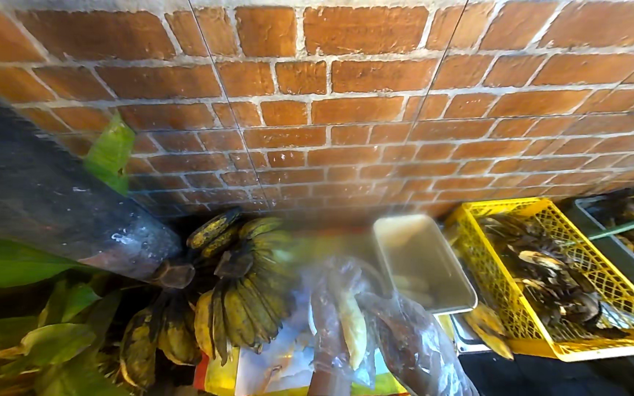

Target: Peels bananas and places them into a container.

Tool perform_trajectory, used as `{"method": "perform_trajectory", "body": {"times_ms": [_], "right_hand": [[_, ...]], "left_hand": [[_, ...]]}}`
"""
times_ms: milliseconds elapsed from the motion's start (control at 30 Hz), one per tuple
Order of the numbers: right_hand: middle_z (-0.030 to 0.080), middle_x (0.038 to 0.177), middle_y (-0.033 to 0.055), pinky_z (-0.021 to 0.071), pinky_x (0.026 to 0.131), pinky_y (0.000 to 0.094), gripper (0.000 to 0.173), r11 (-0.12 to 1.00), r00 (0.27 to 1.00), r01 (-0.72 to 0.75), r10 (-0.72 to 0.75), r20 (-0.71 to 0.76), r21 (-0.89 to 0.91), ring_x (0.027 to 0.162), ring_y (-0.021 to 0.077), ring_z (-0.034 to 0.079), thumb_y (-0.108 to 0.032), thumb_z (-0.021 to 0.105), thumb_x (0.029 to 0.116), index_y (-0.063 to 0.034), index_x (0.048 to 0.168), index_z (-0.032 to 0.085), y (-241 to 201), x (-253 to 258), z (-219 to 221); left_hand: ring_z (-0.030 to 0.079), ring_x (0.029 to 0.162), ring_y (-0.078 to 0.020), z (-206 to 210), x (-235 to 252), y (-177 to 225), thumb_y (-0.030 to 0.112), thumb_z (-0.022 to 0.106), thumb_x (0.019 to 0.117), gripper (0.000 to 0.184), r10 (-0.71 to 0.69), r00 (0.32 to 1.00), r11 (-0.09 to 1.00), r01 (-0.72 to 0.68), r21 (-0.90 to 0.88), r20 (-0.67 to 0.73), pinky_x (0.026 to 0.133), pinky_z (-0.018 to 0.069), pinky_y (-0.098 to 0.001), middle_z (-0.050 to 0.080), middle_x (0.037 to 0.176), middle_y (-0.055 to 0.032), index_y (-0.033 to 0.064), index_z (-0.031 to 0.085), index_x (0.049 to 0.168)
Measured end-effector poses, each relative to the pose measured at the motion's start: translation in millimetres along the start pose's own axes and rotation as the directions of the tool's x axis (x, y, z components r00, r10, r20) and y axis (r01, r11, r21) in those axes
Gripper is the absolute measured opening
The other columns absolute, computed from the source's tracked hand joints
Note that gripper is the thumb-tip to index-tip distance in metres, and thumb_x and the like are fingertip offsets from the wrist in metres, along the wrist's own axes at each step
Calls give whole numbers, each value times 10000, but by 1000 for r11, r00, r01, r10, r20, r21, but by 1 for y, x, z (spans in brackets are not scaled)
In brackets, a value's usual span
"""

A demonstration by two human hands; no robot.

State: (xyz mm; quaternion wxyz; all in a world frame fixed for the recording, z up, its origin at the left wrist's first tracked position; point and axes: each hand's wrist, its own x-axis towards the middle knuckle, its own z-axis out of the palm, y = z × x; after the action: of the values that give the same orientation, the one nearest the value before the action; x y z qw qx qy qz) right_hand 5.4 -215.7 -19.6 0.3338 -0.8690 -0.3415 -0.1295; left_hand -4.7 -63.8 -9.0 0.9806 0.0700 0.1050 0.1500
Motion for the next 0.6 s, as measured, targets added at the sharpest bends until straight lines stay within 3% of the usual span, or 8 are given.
{"method": "perform_trajectory", "body": {"times_ms": [133,167,300,600], "right_hand": [[740,1074,5,626,764,341,304,1000,999,-10,9,-42,-18,928,129,719,-283,580,1006,-313,1271,725,-1,4,3],[744,1095,6,629,777,343,303,1000,999,-15,15,-52,-17,945,130,722,-279,587,1003,-302,1270,728,-1,5,4],[740,1118,-5,629,794,340,300,999,996,-40,39,-80,-9,972,125,717,-302,610,994,-300,1267,733,5,6,10],[748,1120,-18,625,825,313,270,999,990,-48,45,-134,-20,1004,106,717,-285,619,990,-277,1225,751,12,8,16]], "left_hand": [[701,783,-95,9,-4,-1,218,251,1128,371,125,975,957,-71,280,-182,651,603,-237,686,866,-48,80,595,1112],[701,806,-103,7,-4,-2,207,255,1128,371,127,978,958,-78,278,-165,681,606,-242,687,885,-57,67,598,1124],[695,805,-149,-1,2,-7,245,236,1122,401,3,1000,1000,-3,-12,2,720,604,-265,653,847,-74,68,574,997],[698,813,-158,-4,7,-14,263,236,1123,424,1,1000,1000,-1,9,-31,741,606,-285,661,839,-75,72,584,975]]}}
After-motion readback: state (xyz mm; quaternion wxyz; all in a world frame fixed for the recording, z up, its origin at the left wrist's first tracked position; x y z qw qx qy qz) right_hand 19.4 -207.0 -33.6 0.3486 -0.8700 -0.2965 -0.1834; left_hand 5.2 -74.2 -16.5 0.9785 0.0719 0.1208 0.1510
